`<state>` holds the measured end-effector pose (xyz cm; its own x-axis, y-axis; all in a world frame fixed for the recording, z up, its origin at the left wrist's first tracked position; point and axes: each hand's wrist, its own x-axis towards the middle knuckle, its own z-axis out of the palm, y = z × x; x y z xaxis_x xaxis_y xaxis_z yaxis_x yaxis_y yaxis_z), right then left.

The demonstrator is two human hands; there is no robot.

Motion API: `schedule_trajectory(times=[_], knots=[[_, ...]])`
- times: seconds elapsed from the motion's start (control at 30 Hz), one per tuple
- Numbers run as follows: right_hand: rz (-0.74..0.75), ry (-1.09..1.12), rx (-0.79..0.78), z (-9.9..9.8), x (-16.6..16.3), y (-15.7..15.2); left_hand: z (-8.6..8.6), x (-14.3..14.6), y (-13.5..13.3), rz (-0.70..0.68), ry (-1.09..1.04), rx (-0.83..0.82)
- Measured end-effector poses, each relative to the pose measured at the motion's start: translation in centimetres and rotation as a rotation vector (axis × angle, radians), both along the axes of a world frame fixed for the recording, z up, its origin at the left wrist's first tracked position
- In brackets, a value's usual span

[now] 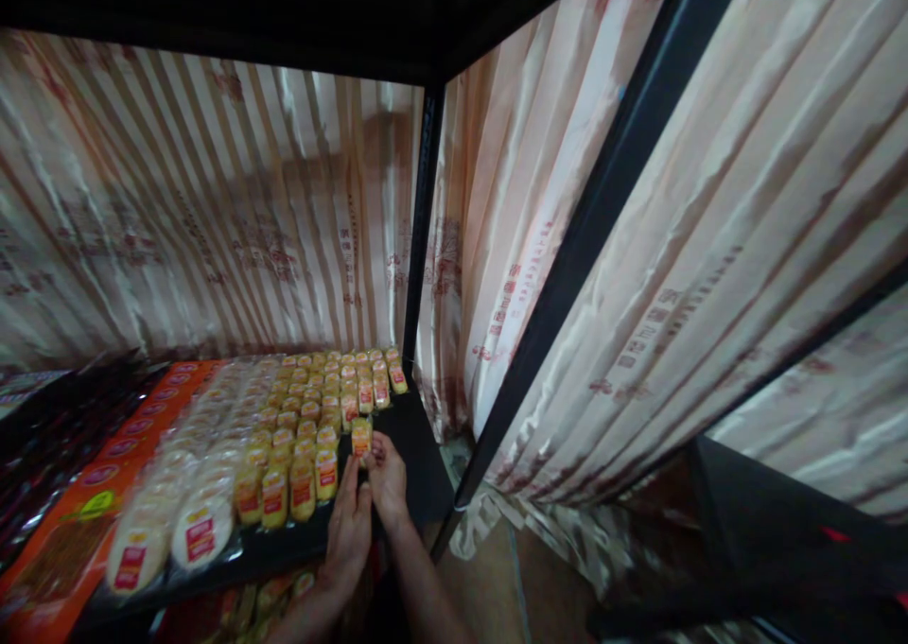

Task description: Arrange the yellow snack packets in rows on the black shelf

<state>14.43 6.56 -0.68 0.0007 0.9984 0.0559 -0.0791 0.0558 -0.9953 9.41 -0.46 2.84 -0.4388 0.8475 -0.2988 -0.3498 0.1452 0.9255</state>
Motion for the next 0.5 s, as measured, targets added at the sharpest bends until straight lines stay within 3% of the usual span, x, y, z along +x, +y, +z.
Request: schedule_trajectory(times=[0.13,0.3,0.5], knots=[[0.052,-0.041,0.018,-0.7,-1.0,1.3,-0.4,-0.2,1.1,-0.025,0.039,-0.010],[0.022,-0.203,0.021,-1.8,-1.6,2.5,-0.7,-0.4,2.8,0.025,-0.075,-0.025],[0.028,-0.331,0.079,-1.3,-1.8,3.1,-1.2,-0.7,4.1,0.077,-0.115,0.016]])
